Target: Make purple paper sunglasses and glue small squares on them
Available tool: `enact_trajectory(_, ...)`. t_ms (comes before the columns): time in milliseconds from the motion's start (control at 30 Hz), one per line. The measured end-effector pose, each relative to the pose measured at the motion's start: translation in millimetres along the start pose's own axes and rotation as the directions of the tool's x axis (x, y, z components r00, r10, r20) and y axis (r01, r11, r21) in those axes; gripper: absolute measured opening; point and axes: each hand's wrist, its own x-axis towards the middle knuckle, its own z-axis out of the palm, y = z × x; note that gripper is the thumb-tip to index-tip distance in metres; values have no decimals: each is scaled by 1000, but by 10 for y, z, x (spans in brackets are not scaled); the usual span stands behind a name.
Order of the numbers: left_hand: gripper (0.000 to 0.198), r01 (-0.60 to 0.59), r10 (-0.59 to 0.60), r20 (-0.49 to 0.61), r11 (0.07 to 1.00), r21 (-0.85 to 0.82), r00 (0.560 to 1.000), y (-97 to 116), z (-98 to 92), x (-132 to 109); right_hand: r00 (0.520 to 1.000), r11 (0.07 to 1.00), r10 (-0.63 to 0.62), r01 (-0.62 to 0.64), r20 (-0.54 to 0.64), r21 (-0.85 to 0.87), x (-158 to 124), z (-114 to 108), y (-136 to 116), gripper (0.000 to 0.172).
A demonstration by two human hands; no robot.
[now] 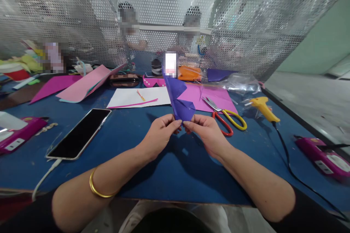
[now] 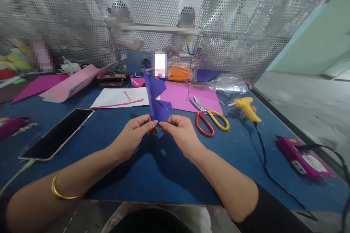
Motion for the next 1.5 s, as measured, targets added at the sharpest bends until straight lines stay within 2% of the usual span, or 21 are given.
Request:
enact_trajectory(167,25,20,-20,-6,999,-34,1000,-20,-6,20,999,999,31,-31,-6,29,13,-34,4,30)
enact_trajectory(333,26,16,-18,-35,999,-47,999,-31,-13,29,999,998,37,-35,-35,46,35,-52,3,43)
enact_trajectory(500,27,9,-10,-33,999,-31,999,-27,-11,15,1000,999,16,-16,-8,-30,23,-39,16,33)
enact_trajectory(800,21,-6,7,74,1000,-6,997,12,6,5,1000,999,-20,19,-8,-44,17,-44,-1,25)
enact_trajectory(1033,23,-59,58,34,998,31,998,39,4,-1,1000,1000,-16,16,18,-24,-1,2,-8,26)
enact_trajectory(1200,28,-52,52,-11,997,57,999,24,1,-4,1000,1000,-4,4,29,-13,-6,15,-15,25)
enact_trajectory(1500,29,-18,18,18,1000,11,1000,-39,35,-7,1000,1000,2,-2,7,20,-6,17,7,28)
